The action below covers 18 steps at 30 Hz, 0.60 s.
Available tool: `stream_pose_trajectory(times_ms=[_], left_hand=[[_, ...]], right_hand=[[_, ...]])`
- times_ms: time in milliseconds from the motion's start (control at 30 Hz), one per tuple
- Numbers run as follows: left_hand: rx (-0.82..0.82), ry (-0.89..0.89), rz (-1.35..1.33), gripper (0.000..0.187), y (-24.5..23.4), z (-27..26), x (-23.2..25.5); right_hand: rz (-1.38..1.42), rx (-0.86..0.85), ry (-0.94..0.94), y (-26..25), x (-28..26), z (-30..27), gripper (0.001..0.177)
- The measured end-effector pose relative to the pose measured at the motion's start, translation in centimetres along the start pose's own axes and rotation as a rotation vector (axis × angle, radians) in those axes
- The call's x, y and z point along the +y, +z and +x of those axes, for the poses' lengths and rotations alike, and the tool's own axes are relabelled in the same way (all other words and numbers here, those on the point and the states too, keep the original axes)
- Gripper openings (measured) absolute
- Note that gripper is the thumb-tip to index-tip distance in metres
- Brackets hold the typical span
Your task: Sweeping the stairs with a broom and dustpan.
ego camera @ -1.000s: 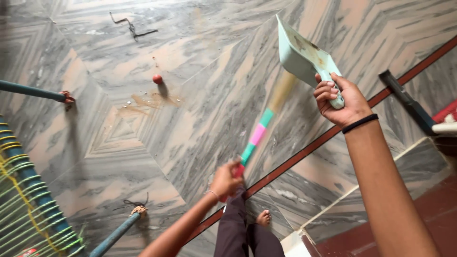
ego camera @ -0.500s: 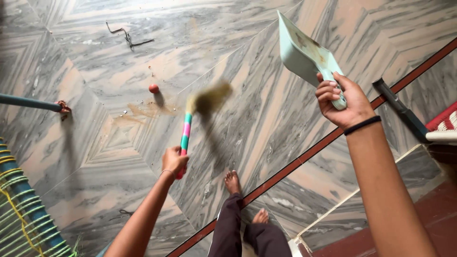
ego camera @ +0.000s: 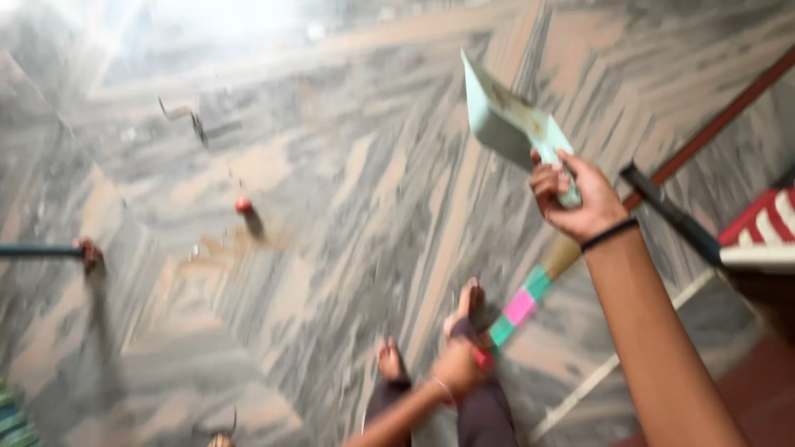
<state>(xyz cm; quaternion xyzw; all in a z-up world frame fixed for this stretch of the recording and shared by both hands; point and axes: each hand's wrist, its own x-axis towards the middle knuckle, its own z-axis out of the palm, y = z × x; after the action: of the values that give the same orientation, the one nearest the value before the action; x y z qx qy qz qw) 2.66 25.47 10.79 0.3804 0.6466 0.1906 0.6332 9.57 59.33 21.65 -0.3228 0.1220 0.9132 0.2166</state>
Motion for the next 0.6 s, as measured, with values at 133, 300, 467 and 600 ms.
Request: stream_pose_trajectory(times_ms=[133,300,467,600], left_hand=[[-0.046,0.085,0.054,0.042,6.1,9.0,-4.2],[0.184,-0.24,-0.262,0.034,-2.9,10.3,-5.8],[0.702,-0.352,-0.256,0.017,-15.5,11.0,-8.0],[0.997,-0.281,-0.237,0.016,-22.7,13.7,-3.9]], right_hand=[[-0.081,0.056,-0.101,3.0,-2.5,-0.4,0.026],[-0.075,0.03,-0.06,3.5,-9.0,-0.4,0.029],[-0.073,0.065,-0.108,3.6,-13.6,-0.5,0.027],[-0.045,0.089,-0.1,3.9,-15.2,-0.5,0.027]])
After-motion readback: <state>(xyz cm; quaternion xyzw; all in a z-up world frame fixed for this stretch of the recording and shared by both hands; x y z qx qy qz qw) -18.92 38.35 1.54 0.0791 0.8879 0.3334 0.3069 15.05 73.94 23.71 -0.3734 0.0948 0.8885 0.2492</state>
